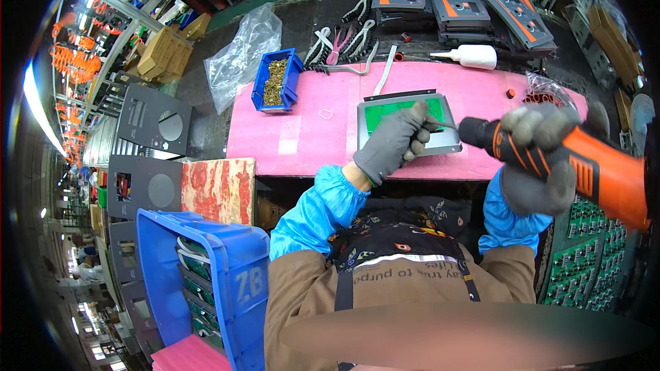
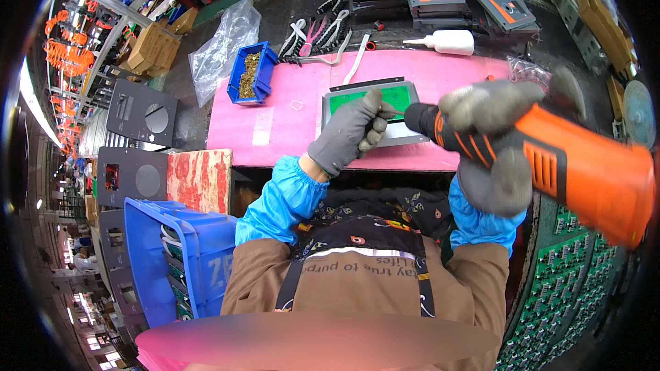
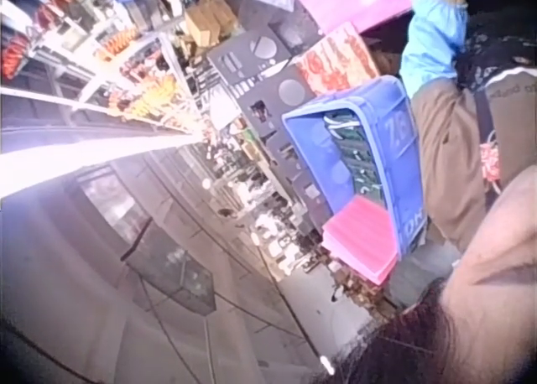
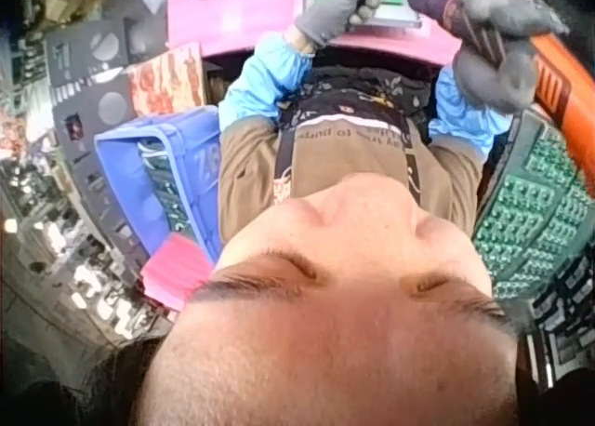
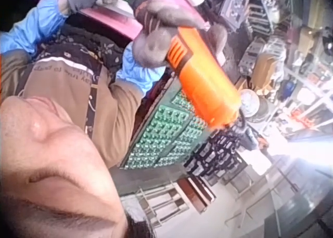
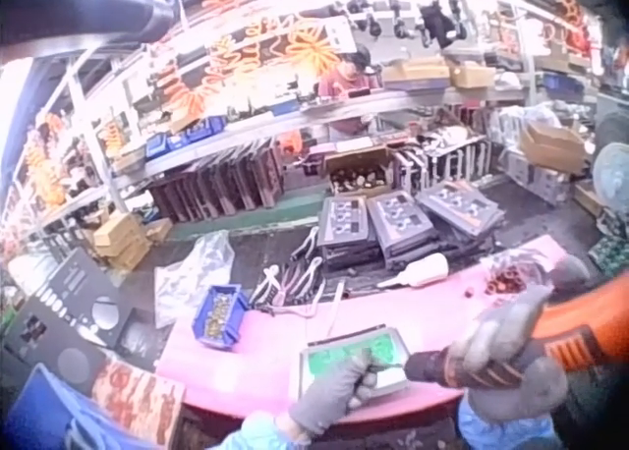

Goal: The person assembles electronic control panels by attaching PCBs to faceplates with screws, using an electric screwdriver.

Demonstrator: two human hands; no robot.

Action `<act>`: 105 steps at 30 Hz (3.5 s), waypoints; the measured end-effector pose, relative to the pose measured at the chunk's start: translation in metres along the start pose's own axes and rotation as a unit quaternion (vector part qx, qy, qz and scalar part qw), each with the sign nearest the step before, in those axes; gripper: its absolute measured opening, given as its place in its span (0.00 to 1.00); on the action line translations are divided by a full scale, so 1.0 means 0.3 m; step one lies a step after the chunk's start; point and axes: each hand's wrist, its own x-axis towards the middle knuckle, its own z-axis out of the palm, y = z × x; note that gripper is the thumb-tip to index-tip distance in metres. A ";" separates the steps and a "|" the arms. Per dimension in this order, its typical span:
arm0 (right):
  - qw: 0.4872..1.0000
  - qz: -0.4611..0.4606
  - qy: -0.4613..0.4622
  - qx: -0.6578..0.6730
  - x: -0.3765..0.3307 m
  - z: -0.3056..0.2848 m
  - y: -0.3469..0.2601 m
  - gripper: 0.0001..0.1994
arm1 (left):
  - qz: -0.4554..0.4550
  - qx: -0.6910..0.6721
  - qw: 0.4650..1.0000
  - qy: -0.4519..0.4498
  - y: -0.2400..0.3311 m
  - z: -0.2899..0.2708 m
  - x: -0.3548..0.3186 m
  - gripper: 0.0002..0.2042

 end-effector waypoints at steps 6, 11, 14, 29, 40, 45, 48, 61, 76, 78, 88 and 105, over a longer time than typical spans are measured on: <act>0.980 -0.005 0.102 -0.171 0.133 -0.055 0.122 0.21 | 0.054 -0.138 0.989 -0.009 0.041 -0.074 0.005 0.25; 0.971 0.040 0.087 -0.219 0.157 -0.078 0.213 0.23 | 0.147 -0.095 0.984 -0.030 0.046 -0.119 0.016 0.22; 0.971 0.068 0.082 -0.216 0.152 -0.096 0.249 0.24 | 0.107 -0.148 0.983 -0.013 0.054 -0.115 0.009 0.22; 0.973 0.098 0.072 -0.197 0.171 -0.092 0.285 0.25 | 0.104 -0.180 0.978 0.002 0.042 -0.122 0.067 0.18; 0.963 0.130 0.059 -0.227 0.199 -0.098 0.295 0.22 | 0.109 -0.183 0.977 -0.003 0.021 -0.134 0.086 0.19; 0.956 0.172 0.040 -0.236 0.227 -0.071 0.306 0.11 | 0.106 -0.164 0.981 0.006 0.012 -0.126 0.091 0.20; 0.944 0.223 -0.018 -0.241 0.245 -0.054 0.340 0.23 | 0.115 -0.183 0.976 -0.017 -0.007 -0.143 0.102 0.21; 0.960 0.189 0.002 -0.209 0.240 -0.016 0.344 0.15 | 0.115 -0.176 0.978 -0.017 -0.021 -0.124 0.113 0.17; 0.999 -0.028 0.029 -0.002 0.145 0.062 0.168 0.30 | 0.041 -0.196 0.979 -0.047 0.058 -0.125 0.068 0.25; 0.999 -0.025 0.029 0.009 0.138 0.054 0.163 0.31 | 0.059 -0.208 0.974 -0.071 0.051 -0.127 0.058 0.24; 0.999 0.005 -0.011 0.046 0.110 0.027 0.132 0.18 | 0.067 -0.188 0.975 -0.099 0.050 -0.131 0.040 0.22; 0.959 0.098 -0.002 -0.266 0.115 -0.042 0.115 0.22 | 0.142 -0.120 0.983 0.001 0.042 -0.128 0.053 0.18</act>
